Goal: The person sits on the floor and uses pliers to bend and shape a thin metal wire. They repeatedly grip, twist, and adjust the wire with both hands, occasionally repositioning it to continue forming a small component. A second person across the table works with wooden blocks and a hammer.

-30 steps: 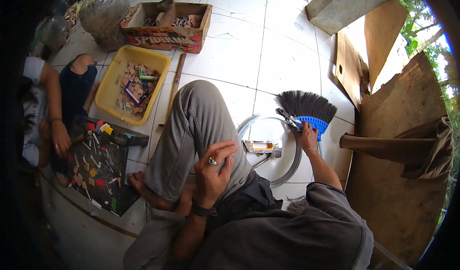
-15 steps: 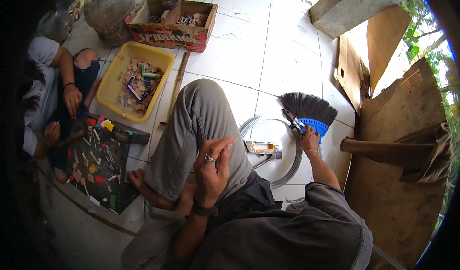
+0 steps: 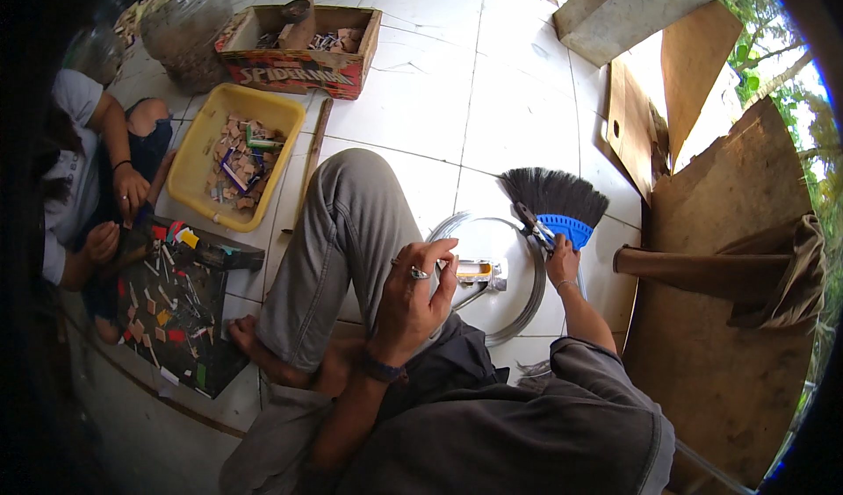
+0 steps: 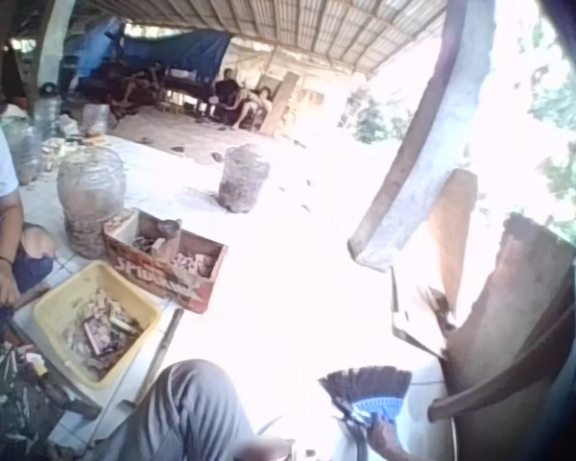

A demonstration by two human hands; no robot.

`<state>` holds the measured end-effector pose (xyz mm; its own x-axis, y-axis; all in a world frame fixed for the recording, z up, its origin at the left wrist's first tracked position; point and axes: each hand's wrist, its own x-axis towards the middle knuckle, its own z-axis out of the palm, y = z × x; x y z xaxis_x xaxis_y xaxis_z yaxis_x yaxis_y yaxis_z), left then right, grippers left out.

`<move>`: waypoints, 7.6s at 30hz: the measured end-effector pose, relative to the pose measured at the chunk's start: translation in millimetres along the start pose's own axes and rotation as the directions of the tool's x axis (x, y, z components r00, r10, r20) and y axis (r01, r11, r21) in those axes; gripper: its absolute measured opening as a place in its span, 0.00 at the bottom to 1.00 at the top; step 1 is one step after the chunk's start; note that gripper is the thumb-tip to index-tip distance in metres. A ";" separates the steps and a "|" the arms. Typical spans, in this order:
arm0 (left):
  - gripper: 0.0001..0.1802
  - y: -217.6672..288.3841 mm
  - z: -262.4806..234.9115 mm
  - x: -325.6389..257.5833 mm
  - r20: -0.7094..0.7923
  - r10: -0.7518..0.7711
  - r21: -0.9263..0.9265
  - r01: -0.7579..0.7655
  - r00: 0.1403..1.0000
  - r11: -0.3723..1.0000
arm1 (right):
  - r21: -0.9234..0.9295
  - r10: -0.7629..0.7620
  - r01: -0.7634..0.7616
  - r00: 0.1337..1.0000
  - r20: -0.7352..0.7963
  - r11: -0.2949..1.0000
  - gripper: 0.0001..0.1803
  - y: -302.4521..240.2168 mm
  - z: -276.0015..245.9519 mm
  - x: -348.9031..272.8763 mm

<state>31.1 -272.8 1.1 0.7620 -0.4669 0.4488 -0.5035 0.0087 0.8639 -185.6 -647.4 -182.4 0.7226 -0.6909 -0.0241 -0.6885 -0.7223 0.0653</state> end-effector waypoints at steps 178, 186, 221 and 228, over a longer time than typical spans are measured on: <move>0.16 7.7 -230.9 -180.6 -0.652 -0.693 -0.710 0.074 0.309 0.700 | 0.935 -0.964 0.237 0.014 0.267 0.262 0.31 -494.5 -200.7 -190.8; 0.16 2.8 -228.9 -182.0 -0.672 -0.670 -0.682 0.089 0.316 0.726 | 0.926 -0.953 0.228 0.044 0.298 0.300 0.32 -494.2 -199.2 -189.5; 0.22 1.8 -221.1 -183.0 -0.665 -0.594 -0.574 0.200 0.453 0.794 | 0.880 -0.934 0.318 0.053 0.354 0.352 0.36 -508.1 -204.3 -158.1; 0.21 0.8 -219.1 -184.7 -0.675 -0.597 -0.548 0.247 0.434 0.799 | 0.853 -0.934 0.389 0.061 0.353 0.348 0.37 -508.8 -208.5 -157.5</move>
<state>-20.8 7.2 -31.0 0.9059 0.3891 -0.1670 0.0090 0.3766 0.9263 63.9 -164.7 -3.9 0.6652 0.6212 -0.4142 -0.0115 -0.5462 -0.8376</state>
